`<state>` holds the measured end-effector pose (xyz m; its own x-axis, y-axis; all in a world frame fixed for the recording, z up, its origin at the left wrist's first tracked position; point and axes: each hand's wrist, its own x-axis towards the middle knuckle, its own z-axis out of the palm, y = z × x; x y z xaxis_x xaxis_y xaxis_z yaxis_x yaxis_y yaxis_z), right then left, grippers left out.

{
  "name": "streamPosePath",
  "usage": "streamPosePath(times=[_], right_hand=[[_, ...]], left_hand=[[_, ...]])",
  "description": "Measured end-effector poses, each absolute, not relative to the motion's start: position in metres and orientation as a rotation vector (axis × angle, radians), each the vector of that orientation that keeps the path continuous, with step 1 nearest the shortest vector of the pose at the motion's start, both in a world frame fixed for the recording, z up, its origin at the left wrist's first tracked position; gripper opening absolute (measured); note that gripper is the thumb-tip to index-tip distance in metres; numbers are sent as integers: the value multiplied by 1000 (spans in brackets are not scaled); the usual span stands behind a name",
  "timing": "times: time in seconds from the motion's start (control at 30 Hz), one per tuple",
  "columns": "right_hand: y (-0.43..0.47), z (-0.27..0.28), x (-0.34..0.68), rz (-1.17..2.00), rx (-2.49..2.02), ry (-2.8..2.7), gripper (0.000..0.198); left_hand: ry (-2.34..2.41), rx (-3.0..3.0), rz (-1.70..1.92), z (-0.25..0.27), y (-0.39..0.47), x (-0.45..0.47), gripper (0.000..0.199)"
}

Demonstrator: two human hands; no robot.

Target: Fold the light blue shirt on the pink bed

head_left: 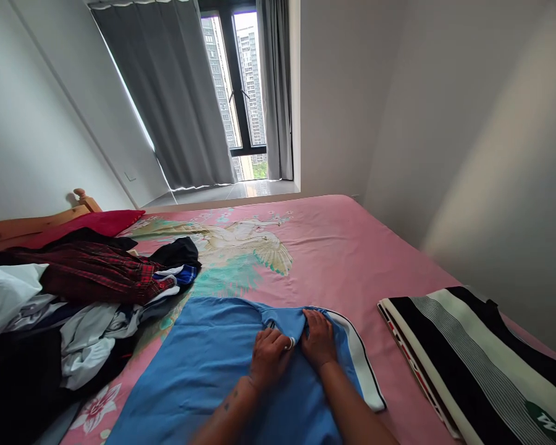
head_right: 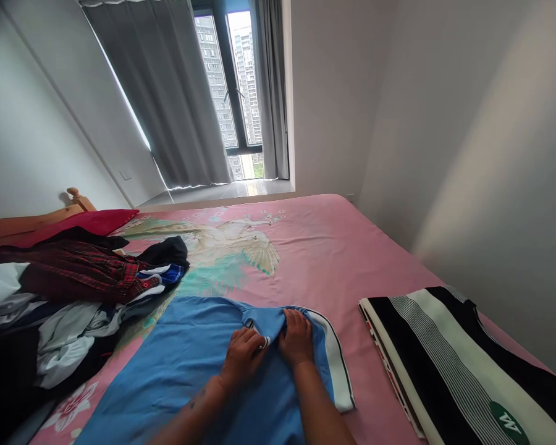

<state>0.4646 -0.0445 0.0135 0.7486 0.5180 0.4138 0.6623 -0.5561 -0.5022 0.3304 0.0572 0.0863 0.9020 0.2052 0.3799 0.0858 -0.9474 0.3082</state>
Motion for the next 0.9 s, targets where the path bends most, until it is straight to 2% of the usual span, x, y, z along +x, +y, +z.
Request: streamPosePath(times=[0.2,0.37,0.47,0.63,0.67,0.8,0.9], right_hand=[[-45,15,463,-305,-2293,-881,49],[-45,12,463,-350,-2255,-883,46],[-45,11,463,-362,-2252,-885,43],[-45,13,464,-355,-2251,-882,42],[-44,13,464,-353,-2250,-880,41],[-44,12,464,-352,-2250,-887,39],[-44,11,463,-362,-2250,-884,39]], left_hand=[[306,2644,426,71,51,293,14],[778,2440,246,73,66,314,20],[959,2442,258,72,77,337,27],[1046,2288,379,67,90,346,2],[1074,2256,397,65,91,343,3],[1156,2162,457,61,90,326,11],[1120,2154,421,64,92,324,32]])
